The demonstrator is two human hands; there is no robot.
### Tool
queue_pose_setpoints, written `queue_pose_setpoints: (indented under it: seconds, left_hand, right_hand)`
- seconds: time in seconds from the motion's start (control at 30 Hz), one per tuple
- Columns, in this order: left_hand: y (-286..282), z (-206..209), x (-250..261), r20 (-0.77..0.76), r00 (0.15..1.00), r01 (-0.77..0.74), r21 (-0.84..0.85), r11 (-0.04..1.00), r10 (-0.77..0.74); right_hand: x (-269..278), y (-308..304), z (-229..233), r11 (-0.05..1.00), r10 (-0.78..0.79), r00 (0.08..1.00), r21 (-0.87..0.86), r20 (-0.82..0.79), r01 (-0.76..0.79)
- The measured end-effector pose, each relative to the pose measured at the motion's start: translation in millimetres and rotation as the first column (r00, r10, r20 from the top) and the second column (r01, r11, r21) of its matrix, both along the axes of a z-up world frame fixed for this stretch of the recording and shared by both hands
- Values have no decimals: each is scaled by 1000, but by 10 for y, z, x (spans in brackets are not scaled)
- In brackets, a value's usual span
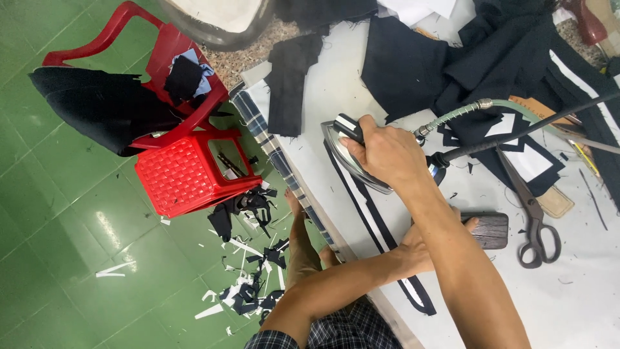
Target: The person irons a long, narrow strip of black fabric with a white center on a white work table. They repeatedly move the iron back and forth along the fabric, adjusting its position with their left hand. The person also briefly handles a small rectangular piece of black fabric and a pair of scissors.
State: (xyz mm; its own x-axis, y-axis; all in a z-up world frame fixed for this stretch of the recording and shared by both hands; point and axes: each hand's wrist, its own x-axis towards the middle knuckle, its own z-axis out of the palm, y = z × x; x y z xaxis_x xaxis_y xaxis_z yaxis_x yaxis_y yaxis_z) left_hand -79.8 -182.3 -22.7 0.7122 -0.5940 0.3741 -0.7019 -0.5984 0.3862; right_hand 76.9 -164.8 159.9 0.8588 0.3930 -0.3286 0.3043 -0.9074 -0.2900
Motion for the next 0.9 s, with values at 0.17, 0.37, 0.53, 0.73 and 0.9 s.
queue_pose_setpoints:
  seconds: [0.17,0.37,0.53,0.73,0.9]
  left_hand:
    - [532,-564,16,-40,999,8,-26,1000,-9]
    - [593,-621,-96,-85,996,18,-52,998,-22]
    - [613,-648,-148,-124,992,30,-74,997,-39]
    - [625,-669,-183,-171,983,41,-98,994,-58]
    - [600,-702,-207,-210,975,51,-120,991,-76]
  right_hand:
    - [11,8,44,1000,-7,1000,-1,-15,7]
    - [5,27,71,1000,-5,999,-10,-31,5]
    - [6,35,91,1000,-12,999,-20,-36,11]
    - [8,42,104,1000,-16,999,-19,-48,15]
    - [8,44,102,999,-15,999,-32,-39,14]
